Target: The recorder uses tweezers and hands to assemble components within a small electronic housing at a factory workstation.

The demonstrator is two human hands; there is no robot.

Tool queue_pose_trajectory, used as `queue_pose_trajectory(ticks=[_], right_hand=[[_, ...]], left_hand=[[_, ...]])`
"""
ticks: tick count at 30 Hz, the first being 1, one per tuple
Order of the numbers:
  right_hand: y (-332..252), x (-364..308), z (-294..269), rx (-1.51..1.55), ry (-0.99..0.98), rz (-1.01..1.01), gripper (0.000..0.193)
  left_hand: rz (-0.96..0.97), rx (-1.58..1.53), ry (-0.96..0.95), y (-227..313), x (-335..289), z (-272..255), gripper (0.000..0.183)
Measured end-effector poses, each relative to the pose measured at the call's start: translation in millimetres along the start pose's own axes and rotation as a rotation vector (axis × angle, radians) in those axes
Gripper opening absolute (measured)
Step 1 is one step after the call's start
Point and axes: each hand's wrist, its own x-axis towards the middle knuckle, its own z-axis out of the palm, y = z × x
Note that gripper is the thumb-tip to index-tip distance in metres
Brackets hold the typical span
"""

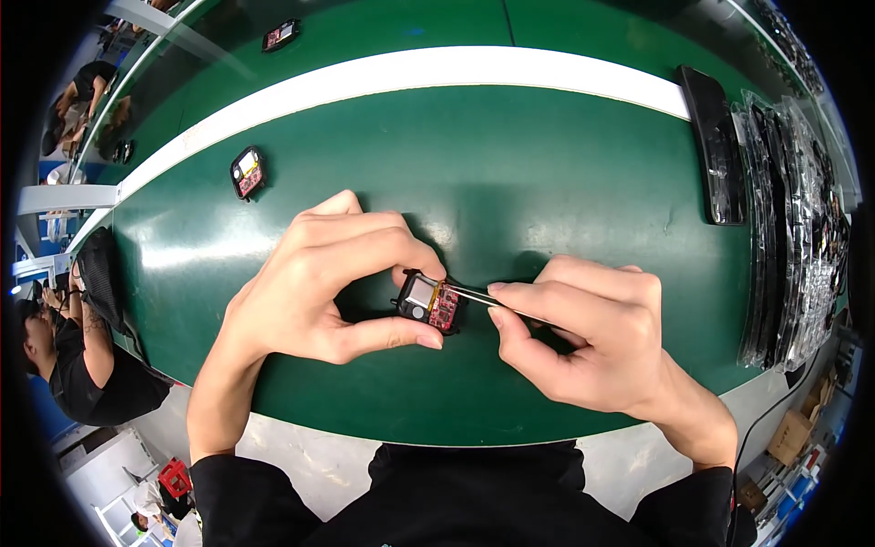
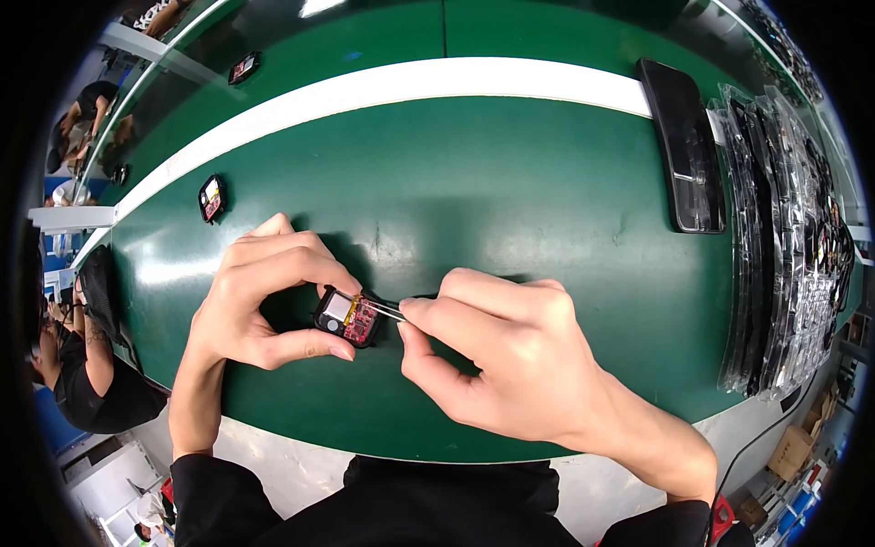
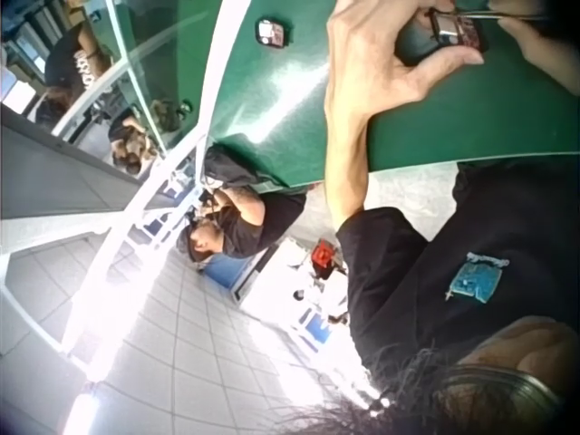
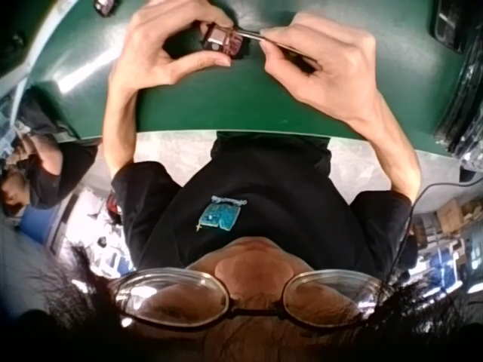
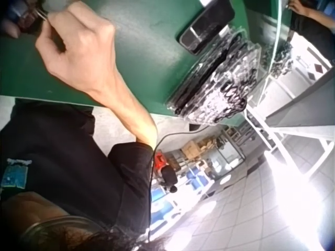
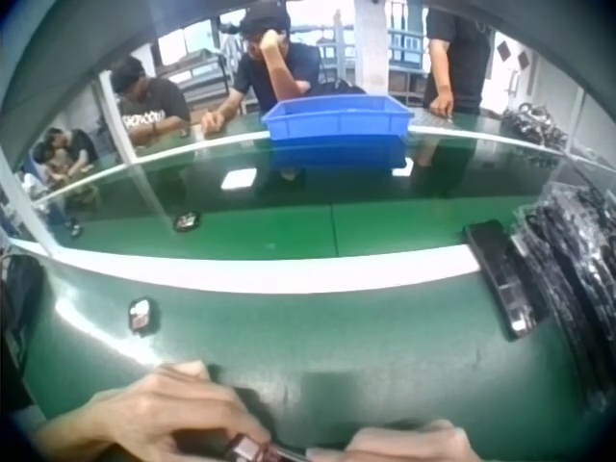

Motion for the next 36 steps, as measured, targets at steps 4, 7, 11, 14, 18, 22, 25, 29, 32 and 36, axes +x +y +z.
queue_pose_trajectory(ticks=[4,7,11,14,18,22,25,29,32,36], right_hand=[[-1,0,-5,-0.027,0.026,-0.016,0.021],[-1,2,-11,-0.008,0.052,0.011,0.019],[-3,8,-11,0.092,0.063,0.076,0.016],[-10,5,-8,0.149,0.038,0.152,0.019],[-8,0,2,0.103,-0.019,0.111,0.031],[-14,0,7,-0.127,-0.092,0.091,0.046],[-21,2,8,-0.182,-0.101,0.089,0.046],[-21,4,7,-0.231,-0.113,0.07,0.048],[-16,1,4,-0.174,-0.076,0.058,0.047],[-12,-2,-1,-0.152,-0.101,0.038,0.047]], left_hand=[[0.001,-0.027,0.008,-2,1,0,0.057],[-0.055,0.002,0.053,4,3,2,0.059],[0.014,0.112,0.105,8,3,5,0.055],[-0.014,0.067,0.082,8,2,6,0.052],[-0.072,0.001,0.027,10,-2,8,0.055],[-0.121,-0.093,-0.015,13,-5,0,0.064],[-0.119,-0.074,-0.004,8,-8,2,0.065],[-0.124,-0.098,0.018,5,-9,3,0.067],[-0.181,-0.069,-0.012,10,-3,4,0.071],[-0.14,-0.142,-0.051,19,9,-3,0.071]])
